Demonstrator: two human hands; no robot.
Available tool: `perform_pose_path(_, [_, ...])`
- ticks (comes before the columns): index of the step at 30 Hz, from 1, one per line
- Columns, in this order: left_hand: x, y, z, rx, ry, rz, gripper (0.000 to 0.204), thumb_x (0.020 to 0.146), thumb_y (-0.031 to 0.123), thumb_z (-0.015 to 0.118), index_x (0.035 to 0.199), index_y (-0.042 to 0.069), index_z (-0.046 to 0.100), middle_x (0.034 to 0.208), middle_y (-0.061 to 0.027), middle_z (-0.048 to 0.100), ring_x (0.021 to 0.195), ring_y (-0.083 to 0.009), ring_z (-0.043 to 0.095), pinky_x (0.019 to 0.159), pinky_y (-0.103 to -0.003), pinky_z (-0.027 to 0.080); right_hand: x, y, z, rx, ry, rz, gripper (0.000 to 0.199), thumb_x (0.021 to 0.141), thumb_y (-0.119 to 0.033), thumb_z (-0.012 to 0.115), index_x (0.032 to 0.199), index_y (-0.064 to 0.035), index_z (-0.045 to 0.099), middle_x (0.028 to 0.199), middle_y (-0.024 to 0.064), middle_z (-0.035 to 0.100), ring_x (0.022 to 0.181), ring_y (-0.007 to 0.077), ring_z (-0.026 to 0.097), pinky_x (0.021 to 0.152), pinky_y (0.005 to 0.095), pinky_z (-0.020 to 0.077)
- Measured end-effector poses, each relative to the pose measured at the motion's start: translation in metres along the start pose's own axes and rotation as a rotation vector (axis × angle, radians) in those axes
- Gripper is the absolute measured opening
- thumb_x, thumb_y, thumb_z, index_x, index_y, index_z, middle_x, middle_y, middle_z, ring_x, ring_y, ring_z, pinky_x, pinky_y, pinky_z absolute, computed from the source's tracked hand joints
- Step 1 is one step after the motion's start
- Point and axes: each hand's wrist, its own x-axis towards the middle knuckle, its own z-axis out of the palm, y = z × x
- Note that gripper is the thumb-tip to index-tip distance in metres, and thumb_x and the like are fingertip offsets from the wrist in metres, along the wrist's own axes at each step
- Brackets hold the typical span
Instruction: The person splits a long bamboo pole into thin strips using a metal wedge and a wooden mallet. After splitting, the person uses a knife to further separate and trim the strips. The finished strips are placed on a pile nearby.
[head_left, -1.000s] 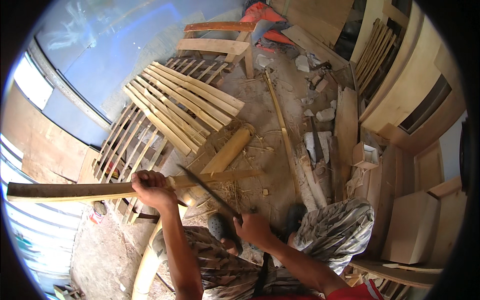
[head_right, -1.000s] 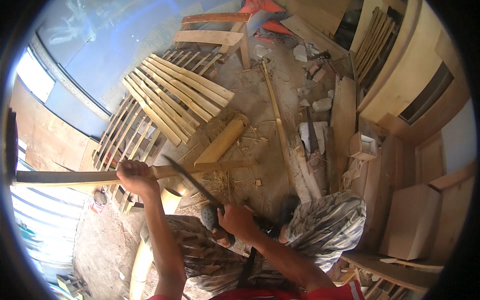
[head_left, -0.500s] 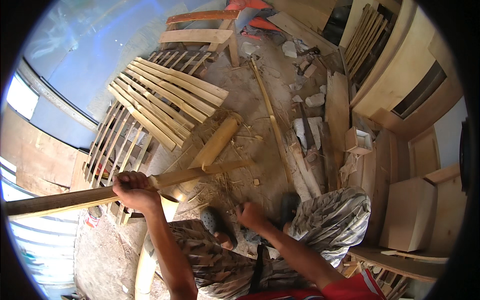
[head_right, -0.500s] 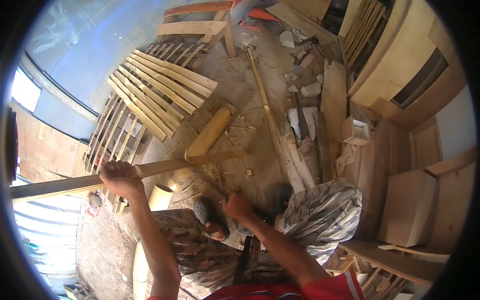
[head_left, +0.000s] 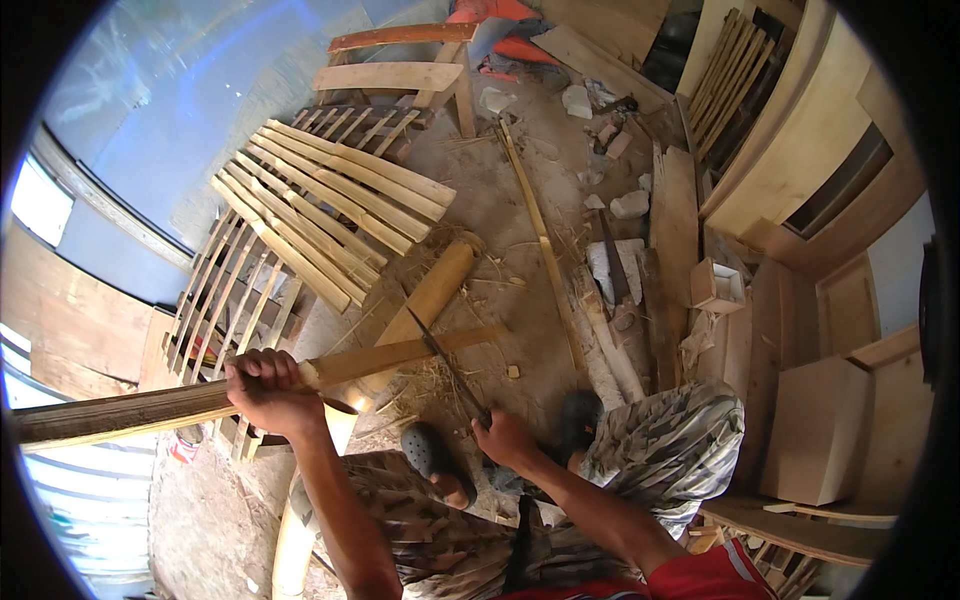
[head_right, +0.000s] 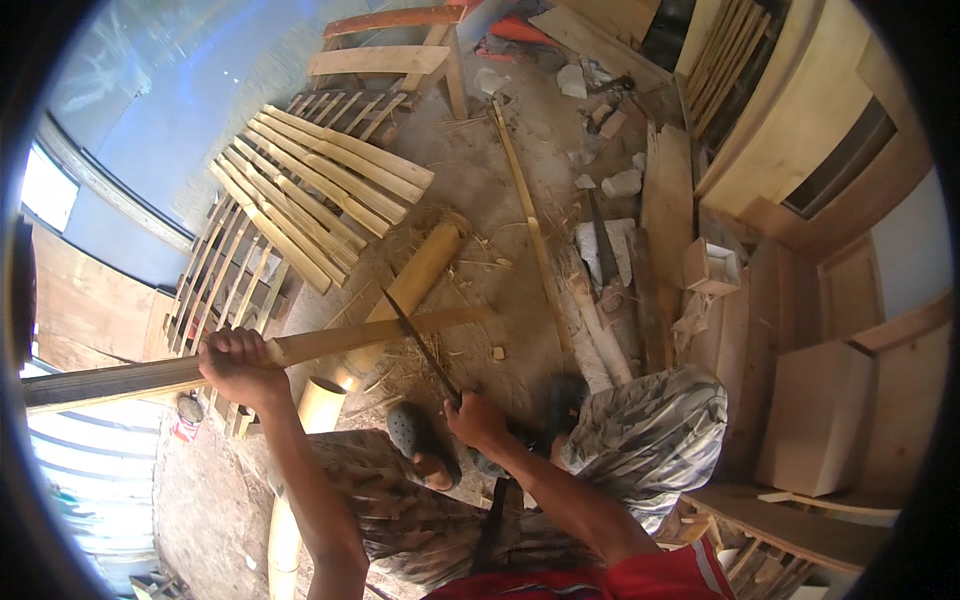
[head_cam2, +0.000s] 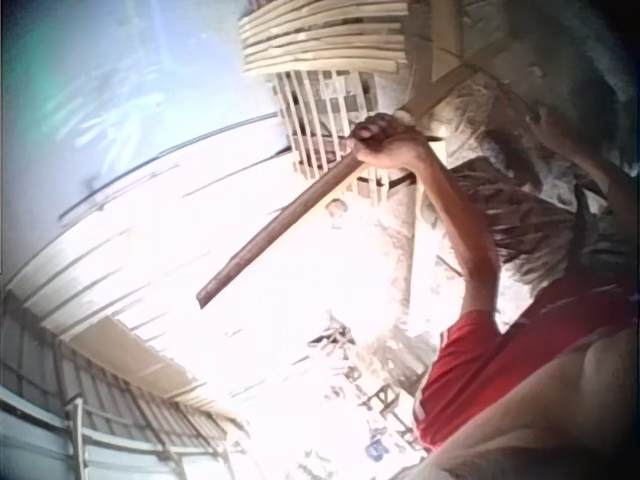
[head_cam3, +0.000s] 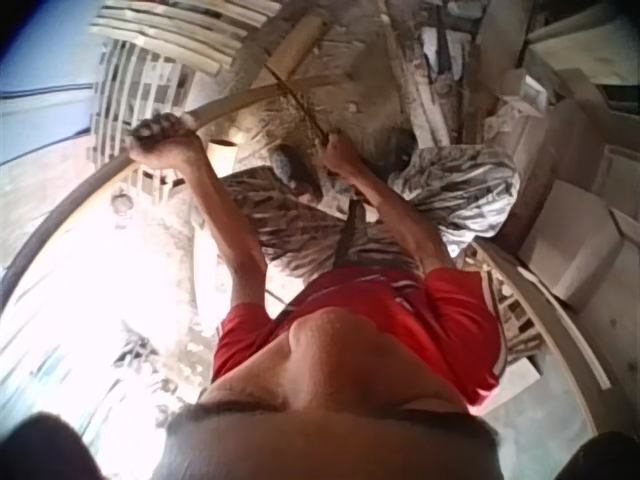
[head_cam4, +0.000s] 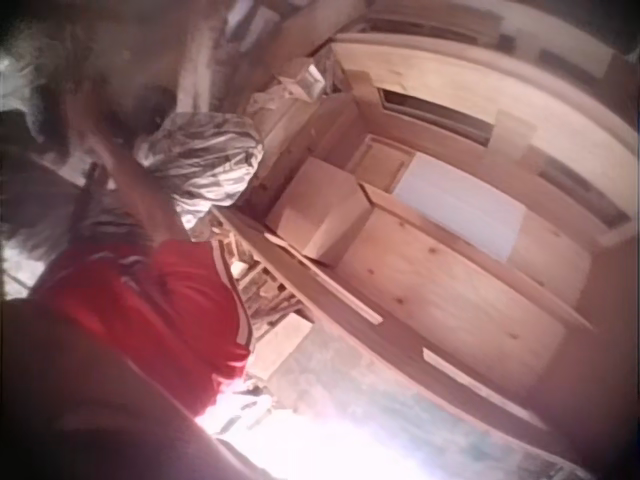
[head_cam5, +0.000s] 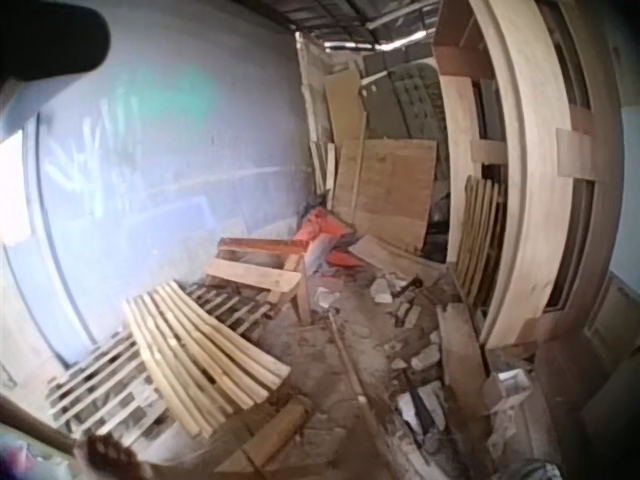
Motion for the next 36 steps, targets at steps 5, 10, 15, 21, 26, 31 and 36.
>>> perform_pose_path(5, [-0.01, 0.002, 0.006, 0.029, -0.111, -0.028, 0.03, 0.091, 0.036, 0.052, 0.076, 0.014, 0.039, 0.062, 0.0036, 0.029, 0.05, -0.0083, 0.023, 0.044, -0.024, 0.023, -0.019, -0.086, -0.031, -0.034, 0.002, -0.188, 0.042, 0.092, -0.038, 0.059, 0.085, 0.0027, 0.063, 0.063, 0.0216, 0.061, 0.062, 0.0416, 0.064, 0.057, 0.0483, 0.0506])
perform_pose_path(10, [-0.021, 0.004, 0.02, -0.007, -0.134, 0.002, 0.03, 0.093, 0.034, 0.051, 0.077, 0.013, 0.037, 0.062, 0.0033, 0.027, 0.049, -0.0078, 0.021, 0.043, -0.024, 0.02, -0.02, -0.091, -0.02, 0.212, -0.036, -0.078, 0.046, 0.091, -0.04, 0.061, 0.078, 0.0034, 0.063, 0.061, 0.0223, 0.06, 0.059, 0.0421, 0.063, 0.054, 0.0493, 0.0497])
perform_pose_path(15, [-0.029, 0.003, 0.011, -0.108, -0.362, -0.062, 0.033, 0.091, 0.034, 0.057, 0.077, 0.012, 0.037, 0.061, 0.0022, 0.028, 0.048, -0.0083, 0.023, 0.044, -0.024, 0.023, -0.011, -0.038, -0.02, -0.098, 0.089, -0.138, 0.044, 0.09, -0.04, 0.06, 0.071, -0.0011, 0.064, 0.054, 0.019, 0.058, 0.056, 0.0393, 0.063, 0.056, 0.0465, 0.0513])
perform_pose_path(21, [-0.036, 0.003, 0.028, -0.087, -0.474, -0.045, 0.034, 0.091, 0.033, 0.056, 0.075, 0.011, 0.036, 0.06, 0.0015, 0.028, 0.048, -0.0085, 0.024, 0.045, -0.025, 0.023, -0.02, -0.113, -0.041, 0.234, 0.013, -0.242, 0.036, 0.09, -0.036, 0.061, 0.089, 0.0005, 0.063, 0.057, 0.0204, 0.059, 0.056, 0.0408, 0.062, 0.055, 0.0457, 0.0511])
perform_pose_path(26, [-0.032, 0.005, 0.019, -0.05, -0.431, 0.002, 0.033, 0.091, 0.033, 0.054, 0.074, 0.012, 0.035, 0.06, 0.0017, 0.028, 0.048, -0.0082, 0.024, 0.043, -0.024, 0.022, -0.022, -0.108, -0.036, 0.065, 0.074, -0.282, 0.031, 0.09, -0.031, 0.061, 0.088, -0.0004, 0.062, 0.058, 0.0186, 0.06, 0.055, 0.0392, 0.062, 0.054, 0.047, 0.0508])
perform_pose_path(31, [-0.03, 0.003, 0.015, -0.09, -0.381, -0.018, 0.031, 0.091, 0.031, 0.054, 0.075, 0.012, 0.036, 0.06, 0.0024, 0.028, 0.048, -0.008, 0.022, 0.043, -0.024, 0.021, -0.026, -0.107, -0.026, -0.009, 0.118, -0.296, 0.029, 0.089, -0.029, 0.061, 0.084, -0.0007, 0.062, 0.058, 0.0185, 0.059, 0.055, 0.0396, 0.062, 0.053, 0.048, 0.0502])
perform_pose_path(36, [-0.023, 0.004, 0.009, -0.094, -0.279, -0.015, 0.029, 0.091, 0.028, 0.053, 0.075, 0.013, 0.035, 0.06, 0.0026, 0.027, 0.048, -0.008, 0.022, 0.043, -0.024, 0.021, -0.025, -0.096, -0.023, 0.03, 0.08, -0.31, 0.029, 0.089, -0.029, 0.061, 0.084, -0.0005, 0.062, 0.058, 0.0191, 0.059, 0.056, 0.0401, 0.062, 0.053, 0.0476, 0.0504])
